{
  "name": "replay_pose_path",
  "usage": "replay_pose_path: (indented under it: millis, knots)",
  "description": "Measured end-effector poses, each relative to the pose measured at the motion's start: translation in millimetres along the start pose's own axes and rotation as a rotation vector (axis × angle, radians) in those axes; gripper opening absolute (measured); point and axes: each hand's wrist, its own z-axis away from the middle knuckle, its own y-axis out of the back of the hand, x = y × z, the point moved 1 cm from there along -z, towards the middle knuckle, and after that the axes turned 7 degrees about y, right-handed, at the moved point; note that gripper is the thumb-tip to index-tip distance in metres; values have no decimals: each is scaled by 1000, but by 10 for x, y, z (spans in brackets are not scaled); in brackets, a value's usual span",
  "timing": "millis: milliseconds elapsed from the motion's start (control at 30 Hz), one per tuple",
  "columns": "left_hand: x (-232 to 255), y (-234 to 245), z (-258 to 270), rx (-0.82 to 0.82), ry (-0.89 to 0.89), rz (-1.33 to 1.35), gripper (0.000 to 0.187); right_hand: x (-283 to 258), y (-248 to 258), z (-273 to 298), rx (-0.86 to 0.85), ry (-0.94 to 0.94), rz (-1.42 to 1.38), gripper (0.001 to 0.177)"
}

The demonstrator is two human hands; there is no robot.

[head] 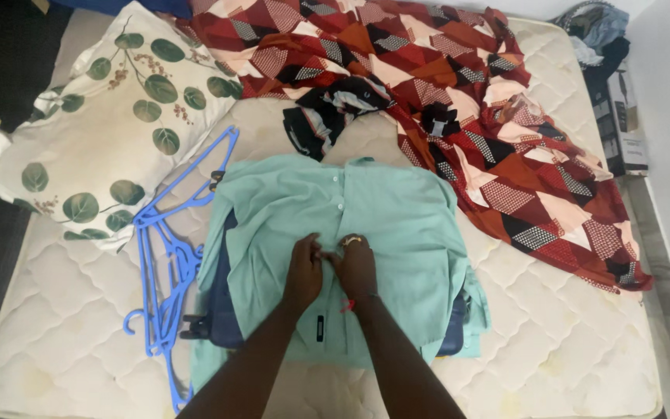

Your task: The person buttons a light green short-sleeved shirt laid on a bed, places it on a blue plastic hanger, smooths the fabric, then walks to a wardrobe and hangs the shirt on the rod among other garments.

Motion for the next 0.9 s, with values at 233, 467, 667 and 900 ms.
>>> replay_pose_path:
  millis: [233,467,667,900]
  knots:
    - [-280,-68,-210,-162,-115,-69,39,279,19,-65,-187,25,65,15]
    - [-380,-256,-257,-17,-22,-144,27,451,-212,-237,-416,259,437,8]
    - [-328,-276,-321,-4,56,-228,16,561,-447,-251,-361,166,453,6]
    - [-142,-243,-284,-49,228,-209,16,674,-420,-69,-265,199,507,7]
